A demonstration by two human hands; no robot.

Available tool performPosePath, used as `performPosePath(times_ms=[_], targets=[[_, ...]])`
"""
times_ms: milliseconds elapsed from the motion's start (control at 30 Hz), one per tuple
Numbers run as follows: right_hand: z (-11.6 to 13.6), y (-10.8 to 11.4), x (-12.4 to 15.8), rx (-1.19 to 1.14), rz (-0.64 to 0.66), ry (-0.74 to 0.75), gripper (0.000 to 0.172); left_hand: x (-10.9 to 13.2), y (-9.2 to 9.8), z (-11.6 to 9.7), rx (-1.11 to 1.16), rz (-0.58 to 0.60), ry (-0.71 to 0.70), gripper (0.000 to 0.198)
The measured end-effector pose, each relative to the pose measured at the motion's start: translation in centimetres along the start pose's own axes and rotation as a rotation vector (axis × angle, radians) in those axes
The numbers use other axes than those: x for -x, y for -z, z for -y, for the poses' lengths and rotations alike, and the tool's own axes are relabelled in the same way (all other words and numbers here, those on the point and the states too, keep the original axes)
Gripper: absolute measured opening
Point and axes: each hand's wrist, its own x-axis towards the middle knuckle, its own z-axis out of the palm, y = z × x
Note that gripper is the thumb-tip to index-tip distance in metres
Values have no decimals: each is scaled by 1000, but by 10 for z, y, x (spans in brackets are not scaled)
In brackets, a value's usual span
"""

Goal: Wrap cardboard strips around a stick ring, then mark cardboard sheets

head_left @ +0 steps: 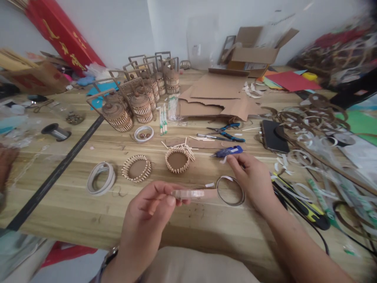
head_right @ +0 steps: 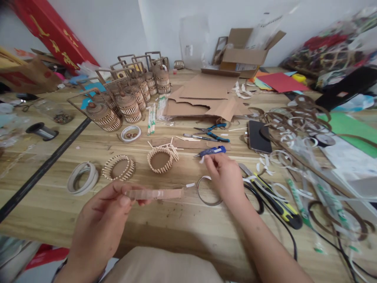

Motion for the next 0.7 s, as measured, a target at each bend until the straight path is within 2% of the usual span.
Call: performPosePath(times_ms=[100, 200, 300, 500, 600, 700], targets=[[-12, -1, 0, 288, -67, 117, 32, -7, 3, 5, 163, -20, 69, 7], [-10, 5, 1, 374, -213, 219, 23, -10, 3, 7, 275, -64, 143, 11], [7, 14, 7, 285, -275, 332, 17, -10, 3, 8, 324, -114, 206, 16], [64, 14, 40, -87, -196, 616, 12, -9, 1, 8, 400, -146, 327, 26], [77, 9, 52, -98, -219, 630, 10, -5, 0, 8, 390, -86, 344, 25], [70, 13, 51, -61, -219, 607, 13, -3, 4, 11, 290, -17, 297, 23]])
